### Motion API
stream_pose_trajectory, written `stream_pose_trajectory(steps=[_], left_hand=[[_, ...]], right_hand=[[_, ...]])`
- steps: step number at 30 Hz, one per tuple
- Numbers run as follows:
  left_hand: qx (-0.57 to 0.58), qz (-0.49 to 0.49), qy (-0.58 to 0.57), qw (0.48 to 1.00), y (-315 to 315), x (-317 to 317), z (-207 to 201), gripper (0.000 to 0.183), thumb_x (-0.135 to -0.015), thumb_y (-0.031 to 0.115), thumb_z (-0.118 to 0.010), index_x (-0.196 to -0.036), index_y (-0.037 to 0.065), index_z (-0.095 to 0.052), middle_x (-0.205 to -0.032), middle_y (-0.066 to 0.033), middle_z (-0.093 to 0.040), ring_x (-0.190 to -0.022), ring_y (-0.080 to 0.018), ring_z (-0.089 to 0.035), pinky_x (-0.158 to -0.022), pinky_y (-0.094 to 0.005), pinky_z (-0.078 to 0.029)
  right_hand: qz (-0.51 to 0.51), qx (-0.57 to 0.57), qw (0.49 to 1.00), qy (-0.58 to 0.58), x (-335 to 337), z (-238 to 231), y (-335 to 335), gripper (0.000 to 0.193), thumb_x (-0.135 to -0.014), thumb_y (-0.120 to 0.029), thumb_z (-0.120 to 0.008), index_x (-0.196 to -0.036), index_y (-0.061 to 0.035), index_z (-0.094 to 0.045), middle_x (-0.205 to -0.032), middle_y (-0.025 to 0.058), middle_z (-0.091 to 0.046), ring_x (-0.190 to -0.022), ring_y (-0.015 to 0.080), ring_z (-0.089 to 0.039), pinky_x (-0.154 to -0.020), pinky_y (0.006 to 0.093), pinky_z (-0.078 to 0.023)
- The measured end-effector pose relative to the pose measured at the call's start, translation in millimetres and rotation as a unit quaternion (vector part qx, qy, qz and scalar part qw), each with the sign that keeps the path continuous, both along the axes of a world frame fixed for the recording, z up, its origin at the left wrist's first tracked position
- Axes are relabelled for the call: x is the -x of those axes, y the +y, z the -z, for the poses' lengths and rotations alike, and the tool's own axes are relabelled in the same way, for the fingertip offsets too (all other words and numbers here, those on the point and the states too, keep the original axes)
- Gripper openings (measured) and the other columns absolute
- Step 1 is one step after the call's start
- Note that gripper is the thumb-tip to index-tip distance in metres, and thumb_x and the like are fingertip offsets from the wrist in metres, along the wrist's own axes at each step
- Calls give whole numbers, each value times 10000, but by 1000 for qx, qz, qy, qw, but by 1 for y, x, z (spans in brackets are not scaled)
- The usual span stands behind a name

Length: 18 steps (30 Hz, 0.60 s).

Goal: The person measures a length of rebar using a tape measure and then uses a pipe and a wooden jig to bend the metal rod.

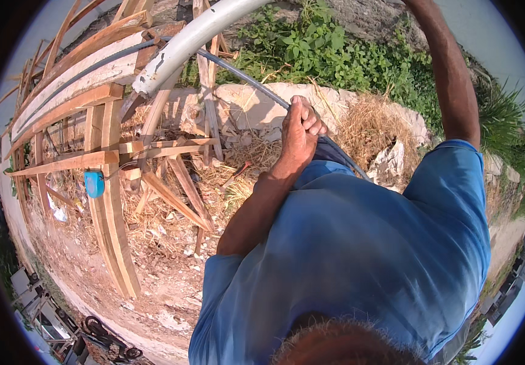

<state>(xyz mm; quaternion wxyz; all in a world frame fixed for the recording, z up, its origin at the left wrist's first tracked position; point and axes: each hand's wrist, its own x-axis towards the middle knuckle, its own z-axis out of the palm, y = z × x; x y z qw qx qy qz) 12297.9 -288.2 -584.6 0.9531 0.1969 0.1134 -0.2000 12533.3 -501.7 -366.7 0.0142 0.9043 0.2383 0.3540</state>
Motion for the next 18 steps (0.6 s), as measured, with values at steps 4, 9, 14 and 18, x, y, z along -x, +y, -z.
stream_pose_trajectory(steps=[4,9,14,18], left_hand=[[-35,-4,14,999,-11,-12,11,412,-986,455,-516,-710,170,-405,-578,39,-331,-548,-127,-365,-679,-364,-407],[-49,2,9,999,1,-23,35,419,-978,432,-542,-687,165,-400,-579,36,-337,-534,-135,-365,-680,-391,-417],[-77,5,-10,997,-13,-39,45,441,-984,416,-537,-659,167,-372,-567,32,-334,-509,-141,-360,-680,-407,-423],[-102,0,5,995,-14,-54,62,447,-973,426,-549,-647,187,-358,-534,33,-313,-476,-146,-348,-650,-404,-423]], right_hand=[[258,1,965,53,184,-1,-98,213,-782,-223,-736,-949,-159,-620,-849,56,-663,-822,284,-662,-726,424,-511],[479,-37,872,93,378,24,-121,145,-797,-249,-705,-880,-167,-619,-801,39,-650,-754,283,-661,-642,433,-501],[657,-209,701,183,514,107,-115,387,-821,-477,-697,-1059,-171,-687,-836,105,-700,-804,304,-683,-705,428,-510],[688,-392,571,218,572,166,-82,487,-813,-502,-685,-1088,-100,-691,-821,133,-693,-761,264,-665,-709,406,-495]])
